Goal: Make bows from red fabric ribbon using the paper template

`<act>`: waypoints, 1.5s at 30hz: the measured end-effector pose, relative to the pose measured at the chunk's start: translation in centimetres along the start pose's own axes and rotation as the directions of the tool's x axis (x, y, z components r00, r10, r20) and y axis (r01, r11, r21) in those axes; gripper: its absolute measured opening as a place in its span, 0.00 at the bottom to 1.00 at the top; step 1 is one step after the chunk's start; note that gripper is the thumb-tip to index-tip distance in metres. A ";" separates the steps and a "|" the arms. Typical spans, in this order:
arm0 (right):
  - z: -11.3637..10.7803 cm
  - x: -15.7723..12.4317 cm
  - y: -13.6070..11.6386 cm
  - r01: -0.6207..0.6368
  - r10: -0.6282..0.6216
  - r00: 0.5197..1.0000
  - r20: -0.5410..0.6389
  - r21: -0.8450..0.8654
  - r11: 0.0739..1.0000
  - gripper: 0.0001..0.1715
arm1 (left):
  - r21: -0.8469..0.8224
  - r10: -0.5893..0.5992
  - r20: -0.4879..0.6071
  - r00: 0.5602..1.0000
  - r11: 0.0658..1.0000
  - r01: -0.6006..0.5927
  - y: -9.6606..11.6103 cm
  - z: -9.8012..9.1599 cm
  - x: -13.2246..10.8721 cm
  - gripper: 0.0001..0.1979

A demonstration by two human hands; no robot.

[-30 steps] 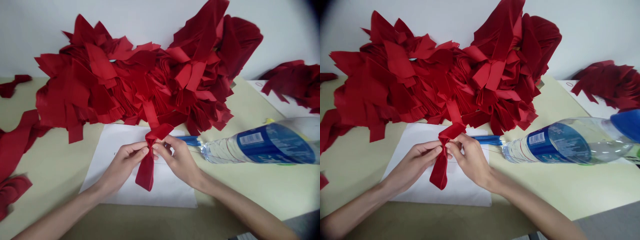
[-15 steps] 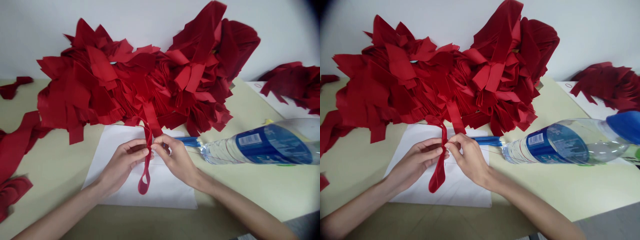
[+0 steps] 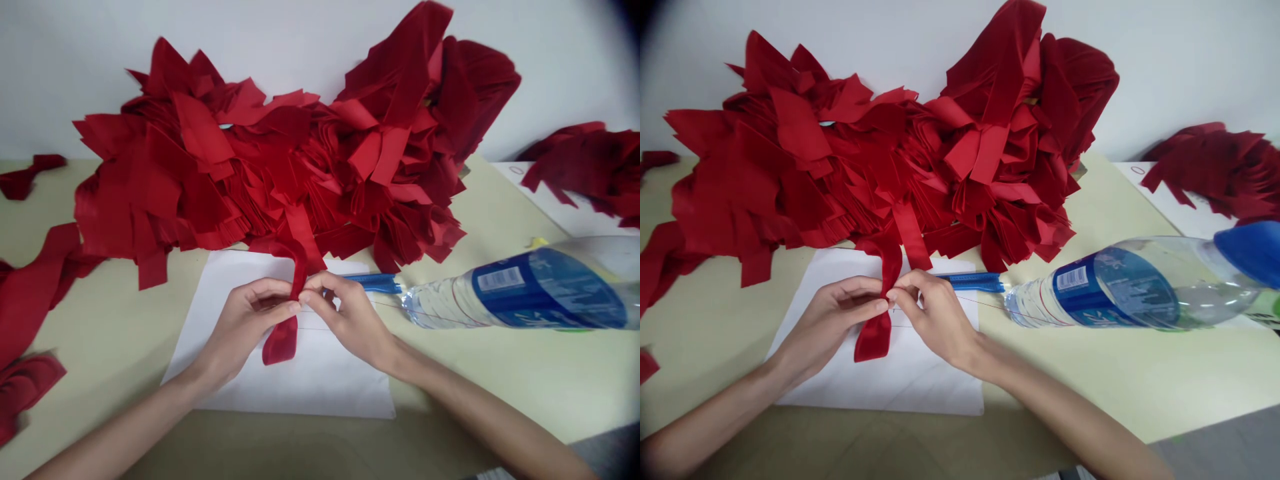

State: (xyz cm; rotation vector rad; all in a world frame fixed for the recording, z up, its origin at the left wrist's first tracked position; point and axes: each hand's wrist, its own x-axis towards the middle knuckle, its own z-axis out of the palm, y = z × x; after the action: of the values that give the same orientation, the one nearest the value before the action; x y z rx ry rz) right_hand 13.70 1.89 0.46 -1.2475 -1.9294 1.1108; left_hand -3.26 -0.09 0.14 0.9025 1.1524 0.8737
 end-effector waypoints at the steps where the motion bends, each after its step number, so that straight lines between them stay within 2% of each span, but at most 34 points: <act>1: -0.1 0.0 0.0 -0.004 0.004 1.000 0.011 0.021 1.000 0.10 | -0.030 -0.021 -0.002 1.000 0.999 0.021 0.0 0.0 0.0 0.06; 7: -0.2 0.1 0.0 -0.034 0.032 0.999 0.025 0.098 0.995 0.11 | -0.141 -0.146 0.033 0.989 0.979 0.149 0.3 0.3 -0.3 0.13; 14: -0.3 0.3 -0.1 -0.070 0.062 0.997 0.055 0.159 0.985 0.08 | -0.215 -0.139 0.003 0.990 0.967 0.136 0.1 0.2 -0.3 0.11; 18: -0.6 0.6 -0.1 -0.110 0.093 0.992 0.087 0.211 0.971 0.10 | -0.266 -0.119 0.057 0.991 0.955 0.130 0.2 0.1 -0.2 0.09; 27: -0.1 0.5 0.4 -0.092 0.088 0.996 0.027 0.197 0.976 0.08 | 0.011 -0.053 0.027 0.998 0.999 0.053 0.2 0.1 -0.1 0.05; 37: 0.4 0.1 0.3 -0.072 0.076 0.997 -0.007 0.264 0.962 0.09 | -0.126 -0.101 0.021 0.995 0.987 0.102 0.2 0.2 -0.3 0.12; 45: 0.3 0.4 0.0 -0.135 0.139 0.990 0.017 0.392 0.910 0.12 | -0.060 -0.060 0.039 0.997 0.996 0.063 0.2 0.5 -0.2 0.12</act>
State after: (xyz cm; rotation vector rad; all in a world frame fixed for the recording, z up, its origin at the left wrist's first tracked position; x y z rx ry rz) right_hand 13.26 2.15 0.30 -1.1697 -1.5245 1.4735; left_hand -2.87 -0.25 0.47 0.8254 1.1102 0.8348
